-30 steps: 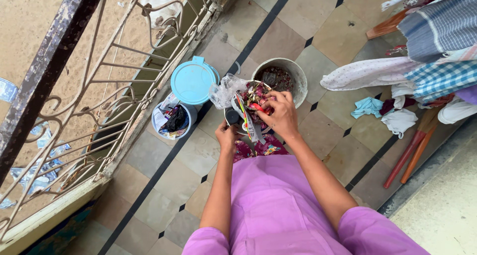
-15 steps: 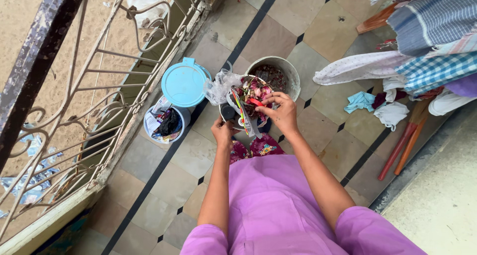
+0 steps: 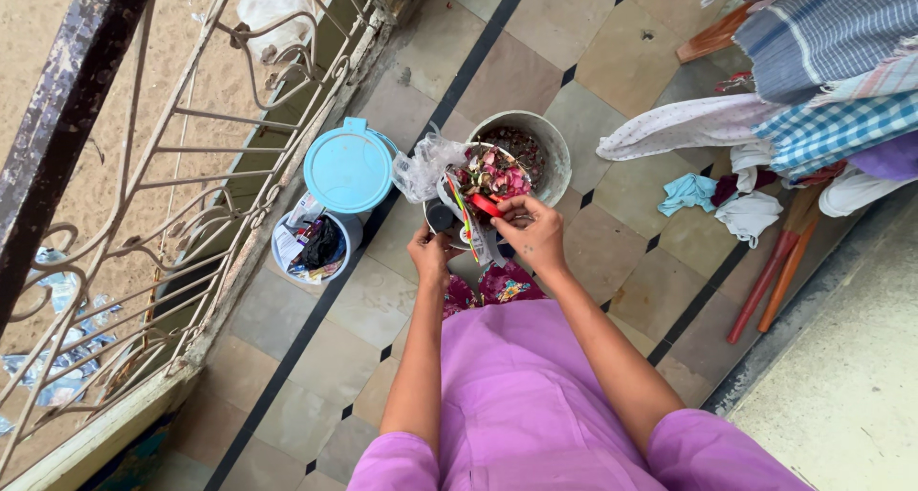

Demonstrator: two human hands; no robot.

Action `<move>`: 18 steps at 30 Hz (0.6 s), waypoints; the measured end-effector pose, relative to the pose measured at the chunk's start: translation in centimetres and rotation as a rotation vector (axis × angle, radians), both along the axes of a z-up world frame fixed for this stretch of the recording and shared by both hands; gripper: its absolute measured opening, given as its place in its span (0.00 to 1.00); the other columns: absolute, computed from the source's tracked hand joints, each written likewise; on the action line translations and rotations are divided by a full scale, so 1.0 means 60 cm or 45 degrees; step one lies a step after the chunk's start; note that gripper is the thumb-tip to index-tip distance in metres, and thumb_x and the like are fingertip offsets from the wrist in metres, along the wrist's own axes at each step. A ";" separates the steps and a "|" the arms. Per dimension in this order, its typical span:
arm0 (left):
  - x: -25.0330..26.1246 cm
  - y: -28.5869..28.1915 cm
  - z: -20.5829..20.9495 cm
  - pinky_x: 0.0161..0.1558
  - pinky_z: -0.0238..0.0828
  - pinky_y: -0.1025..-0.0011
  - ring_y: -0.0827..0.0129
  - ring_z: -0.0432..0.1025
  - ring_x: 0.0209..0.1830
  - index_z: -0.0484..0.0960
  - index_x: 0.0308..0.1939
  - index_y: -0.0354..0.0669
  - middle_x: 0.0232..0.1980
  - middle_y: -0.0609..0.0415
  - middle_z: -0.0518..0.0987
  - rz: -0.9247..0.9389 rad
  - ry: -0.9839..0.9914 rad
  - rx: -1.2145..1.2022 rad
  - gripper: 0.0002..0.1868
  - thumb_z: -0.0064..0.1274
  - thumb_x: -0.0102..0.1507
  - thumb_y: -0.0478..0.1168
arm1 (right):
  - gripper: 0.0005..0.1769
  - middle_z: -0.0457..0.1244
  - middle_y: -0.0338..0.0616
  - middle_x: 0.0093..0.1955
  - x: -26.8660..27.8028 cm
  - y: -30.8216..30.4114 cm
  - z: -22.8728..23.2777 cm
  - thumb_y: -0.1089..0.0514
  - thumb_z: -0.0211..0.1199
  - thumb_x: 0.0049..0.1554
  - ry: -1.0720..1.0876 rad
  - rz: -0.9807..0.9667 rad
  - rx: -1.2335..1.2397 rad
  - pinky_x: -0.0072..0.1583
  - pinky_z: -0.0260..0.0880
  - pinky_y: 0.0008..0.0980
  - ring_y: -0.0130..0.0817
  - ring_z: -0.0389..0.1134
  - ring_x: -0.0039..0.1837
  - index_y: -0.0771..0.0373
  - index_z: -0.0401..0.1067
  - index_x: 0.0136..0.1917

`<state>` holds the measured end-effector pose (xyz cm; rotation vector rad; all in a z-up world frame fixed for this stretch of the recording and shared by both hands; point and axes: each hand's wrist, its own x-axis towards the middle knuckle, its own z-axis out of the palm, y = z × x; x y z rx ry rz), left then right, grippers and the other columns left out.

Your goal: The person sorts mixed waste from a small bucket into a larger bucket by hand. They pick up items such as plastic wrappers, foil, and small containers, inspect them briefly, and transfer them into the larger bucket. The process continues until the smaller bucket is emptied.

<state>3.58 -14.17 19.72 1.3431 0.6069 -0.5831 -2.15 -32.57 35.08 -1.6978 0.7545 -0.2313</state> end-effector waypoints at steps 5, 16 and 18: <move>0.000 -0.001 -0.002 0.30 0.86 0.59 0.65 0.77 0.29 0.78 0.62 0.31 0.36 0.52 0.74 0.003 -0.024 -0.022 0.26 0.45 0.59 0.23 | 0.19 0.70 0.44 0.51 0.003 0.007 0.009 0.68 0.73 0.48 -0.076 0.049 -0.124 0.44 0.77 0.25 0.25 0.74 0.44 0.67 0.80 0.54; 0.000 -0.003 0.013 0.30 0.86 0.59 0.65 0.78 0.30 0.79 0.59 0.33 0.36 0.52 0.76 0.008 0.006 -0.042 0.25 0.43 0.58 0.23 | 0.11 0.71 0.44 0.51 -0.006 0.023 0.017 0.68 0.73 0.52 -0.219 -0.095 -0.136 0.48 0.79 0.24 0.28 0.76 0.47 0.71 0.80 0.50; 0.000 -0.002 0.016 0.31 0.87 0.60 0.65 0.79 0.31 0.78 0.59 0.35 0.36 0.52 0.76 0.024 0.039 -0.032 0.27 0.42 0.57 0.23 | 0.10 0.71 0.44 0.51 -0.010 0.024 0.020 0.69 0.73 0.52 -0.237 -0.082 -0.131 0.49 0.80 0.25 0.29 0.76 0.47 0.71 0.80 0.49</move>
